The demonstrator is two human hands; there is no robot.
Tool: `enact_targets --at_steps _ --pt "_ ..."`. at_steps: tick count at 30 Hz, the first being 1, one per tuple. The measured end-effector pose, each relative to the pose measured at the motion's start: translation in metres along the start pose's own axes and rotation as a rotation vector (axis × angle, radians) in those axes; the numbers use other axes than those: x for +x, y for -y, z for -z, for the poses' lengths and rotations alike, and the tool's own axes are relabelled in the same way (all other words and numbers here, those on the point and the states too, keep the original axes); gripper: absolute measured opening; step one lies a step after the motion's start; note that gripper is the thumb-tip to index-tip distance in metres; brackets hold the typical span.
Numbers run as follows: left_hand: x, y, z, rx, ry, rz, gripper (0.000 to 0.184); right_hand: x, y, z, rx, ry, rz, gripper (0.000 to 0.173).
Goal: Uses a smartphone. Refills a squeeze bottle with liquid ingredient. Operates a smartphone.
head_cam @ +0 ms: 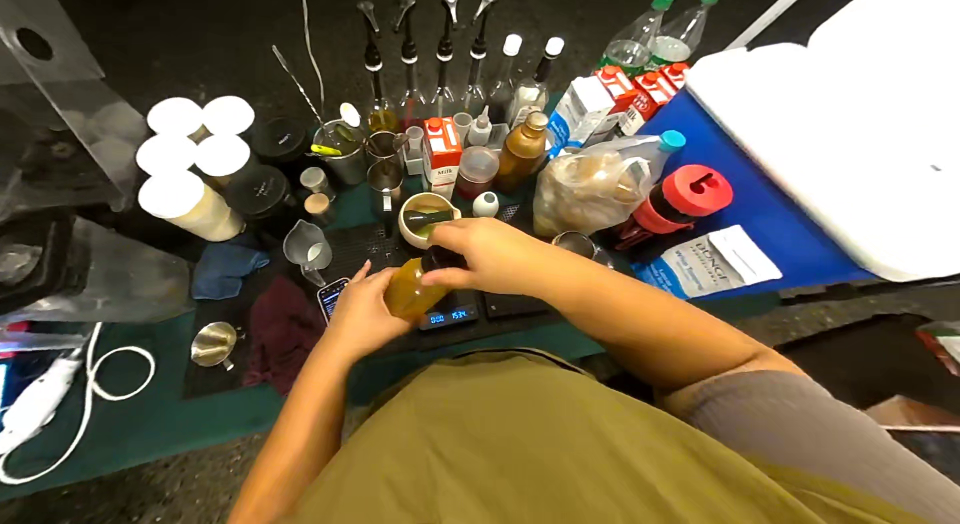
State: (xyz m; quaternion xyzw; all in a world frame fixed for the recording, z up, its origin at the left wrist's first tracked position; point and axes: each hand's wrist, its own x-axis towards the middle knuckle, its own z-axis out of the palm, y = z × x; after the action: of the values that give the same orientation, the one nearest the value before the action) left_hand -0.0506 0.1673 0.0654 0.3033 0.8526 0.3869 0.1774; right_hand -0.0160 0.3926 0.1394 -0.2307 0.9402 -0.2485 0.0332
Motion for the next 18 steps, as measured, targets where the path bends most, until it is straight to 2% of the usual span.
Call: enact_targets --at_steps 2,3,4,6,7,9,11,12,14,18 --pt "0.006 0.021 -0.002 -0.261 0.213 -0.075 0.066 -0.011 -0.009 0.0 0.071 -0.043 0.25 0.031" --pt "0.01 0.034 -0.008 -0.4 0.31 -0.113 0.07 -0.016 -0.012 0.003 0.12 -0.049 0.32 0.029" --pt "0.012 0.044 -0.015 -0.505 0.371 -0.126 0.075 -0.022 -0.017 0.008 0.18 -0.083 0.353 0.028" --pt "0.014 0.051 -0.025 -0.577 0.365 -0.114 0.078 -0.037 -0.032 0.014 0.324 -0.253 0.286 0.028" --pt "0.013 0.052 -0.028 -0.585 0.335 -0.106 0.077 -0.048 -0.041 0.011 0.353 -0.37 0.174 0.031" --pt "0.011 0.05 -0.031 -0.565 0.275 -0.088 0.076 -0.071 -0.056 -0.007 0.215 -0.469 -0.254 0.039" --pt "0.009 0.047 -0.032 -0.537 0.233 -0.074 0.075 -0.088 -0.073 -0.04 0.134 -0.28 -0.687 0.041" --pt "0.007 0.045 -0.032 -0.53 0.216 -0.072 0.075 -0.097 -0.081 -0.06 0.136 -0.155 -0.829 0.043" --pt "0.004 0.041 -0.032 -0.534 0.192 -0.081 0.075 -0.114 -0.093 -0.098 0.183 -0.029 -1.01 0.053" --pt "0.002 0.038 -0.037 -0.588 0.125 -0.103 0.08 -0.131 -0.109 -0.137 0.184 -0.124 -1.158 0.059"
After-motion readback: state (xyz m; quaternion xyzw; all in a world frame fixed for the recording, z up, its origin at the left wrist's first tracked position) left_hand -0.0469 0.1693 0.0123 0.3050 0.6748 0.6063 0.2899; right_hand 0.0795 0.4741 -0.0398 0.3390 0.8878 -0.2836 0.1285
